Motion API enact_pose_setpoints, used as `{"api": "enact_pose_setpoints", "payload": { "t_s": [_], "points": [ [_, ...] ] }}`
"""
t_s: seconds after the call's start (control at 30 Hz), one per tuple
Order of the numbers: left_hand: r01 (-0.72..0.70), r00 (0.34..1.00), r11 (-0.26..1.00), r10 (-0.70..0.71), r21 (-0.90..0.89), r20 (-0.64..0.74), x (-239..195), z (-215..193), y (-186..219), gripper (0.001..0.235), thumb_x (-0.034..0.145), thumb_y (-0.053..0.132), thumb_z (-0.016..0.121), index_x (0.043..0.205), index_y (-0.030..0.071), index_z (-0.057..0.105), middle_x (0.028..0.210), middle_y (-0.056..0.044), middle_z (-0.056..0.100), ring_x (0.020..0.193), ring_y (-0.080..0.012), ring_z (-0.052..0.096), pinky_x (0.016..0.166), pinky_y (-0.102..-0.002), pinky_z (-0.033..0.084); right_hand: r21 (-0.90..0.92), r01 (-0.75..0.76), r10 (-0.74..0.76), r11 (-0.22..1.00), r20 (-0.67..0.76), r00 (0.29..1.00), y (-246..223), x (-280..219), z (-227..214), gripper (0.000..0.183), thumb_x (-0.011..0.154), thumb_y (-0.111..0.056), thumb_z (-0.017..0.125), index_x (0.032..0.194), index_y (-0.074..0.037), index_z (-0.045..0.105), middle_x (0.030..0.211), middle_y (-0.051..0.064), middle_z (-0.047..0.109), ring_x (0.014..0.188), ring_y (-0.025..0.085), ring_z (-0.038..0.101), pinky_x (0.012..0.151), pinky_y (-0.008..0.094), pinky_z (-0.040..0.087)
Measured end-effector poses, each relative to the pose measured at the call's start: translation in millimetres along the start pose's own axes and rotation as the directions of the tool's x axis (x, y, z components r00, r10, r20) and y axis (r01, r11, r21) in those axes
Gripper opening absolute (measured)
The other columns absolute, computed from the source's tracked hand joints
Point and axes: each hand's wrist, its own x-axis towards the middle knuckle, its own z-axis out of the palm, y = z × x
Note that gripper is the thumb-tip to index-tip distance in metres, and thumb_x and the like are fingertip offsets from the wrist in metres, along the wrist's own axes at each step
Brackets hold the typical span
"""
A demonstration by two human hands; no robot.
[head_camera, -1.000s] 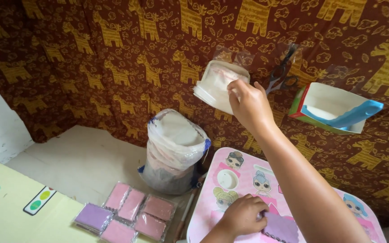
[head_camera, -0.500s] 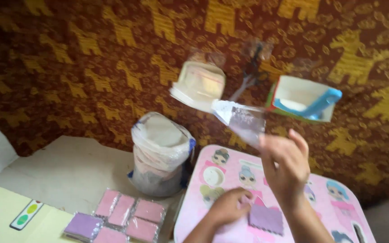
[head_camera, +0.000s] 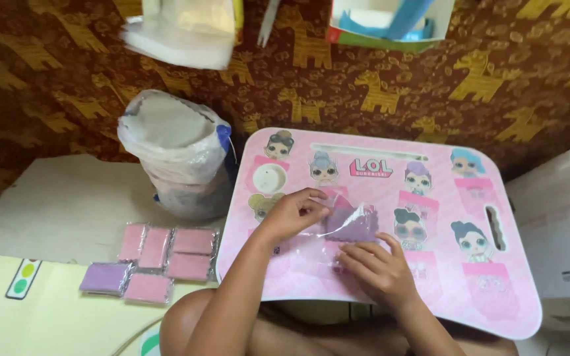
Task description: The person flattens a gray clay sheet and then a purple clay sheet on a pink LOL Surprise tray using a blue-handled rolling pin. After rolling, the person folds the purple clay and places it into a clear plastic bag.
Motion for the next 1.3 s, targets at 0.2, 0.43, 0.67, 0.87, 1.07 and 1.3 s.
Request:
{"api": "enact_pose_setpoints", "payload": {
  "t_s": [0.2,0.43,0.67,0.87,1.07,1.3],
  "points": [
    [0.014,1.000,1.000,-0.014,0.002,0.016,2,2,-4,0.035,0.089,0.038,0.070,0.120,0.022,0.071,0.109,0.000,0.081,0.104,-0.0162,0.074,0.091,-0.034,0.049,0.238,-0.124,0.126,0.963,0.004,0.992,14,-25,11,0.043,0.094,-0.044,0.065,0.123,-0.012,0.066,0.125,0.014,0.067,0.117,0.032,0.063,0.110,0.056,0.036],
    [-0.210,0.971,0.970,0.222,-0.122,0.092,13,3,-33,0.041,0.086,0.021,0.081,0.125,0.015,0.069,0.089,-0.001,0.080,0.080,-0.0081,0.064,0.073,-0.018,0.046,0.355,-0.549,0.631,0.757,-0.174,0.756,19,-15,14,0.043,0.092,-0.019,0.073,0.131,-0.005,0.061,0.148,0.021,0.054,0.140,0.042,0.049,0.116,0.052,0.040],
    [-0.246,0.962,0.965,0.255,-0.093,0.100,14,2,-36,0.047,0.082,0.024,0.084,0.125,0.015,0.068,0.089,-0.002,0.080,0.082,-0.0110,0.064,0.071,-0.021,0.045,0.355,-0.502,0.559,0.788,-0.074,0.826,10,-12,19,0.036,0.082,-0.011,0.078,0.116,-0.019,0.069,0.167,0.019,0.024,0.150,0.044,0.034,0.120,0.057,0.031],
    [-0.230,0.964,0.970,0.239,-0.083,0.120,13,2,-34,0.050,0.081,0.023,0.085,0.128,0.017,0.068,0.091,-0.004,0.081,0.073,-0.0111,0.059,0.066,-0.022,0.043,0.187,-0.522,0.534,0.832,-0.019,0.845,14,-8,23,0.030,0.083,-0.031,0.080,0.109,-0.019,0.073,0.165,0.020,0.031,0.153,0.046,0.026,0.122,0.058,0.026],
    [-0.266,0.962,0.964,0.267,-0.017,0.052,9,4,-25,0.068,0.081,0.033,0.086,0.142,0.019,0.057,0.104,-0.011,0.079,0.091,-0.0238,0.069,0.080,-0.033,0.053,0.192,-0.551,0.558,0.812,0.022,0.829,20,-18,30,0.010,0.088,-0.032,0.076,0.091,-0.022,0.075,0.161,0.013,0.041,0.154,0.045,0.026,0.122,0.059,0.022],
    [-0.544,0.838,0.810,0.536,0.220,0.100,-22,8,15,0.054,0.086,0.025,0.080,0.137,0.013,0.064,0.159,-0.025,0.035,0.129,-0.0503,0.055,0.103,-0.060,0.052,0.156,-0.558,0.553,0.815,0.080,0.830,18,-19,29,0.009,0.089,-0.036,0.073,0.094,-0.029,0.075,0.162,0.010,0.040,0.156,0.043,0.021,0.122,0.063,0.014]
  ]
}}
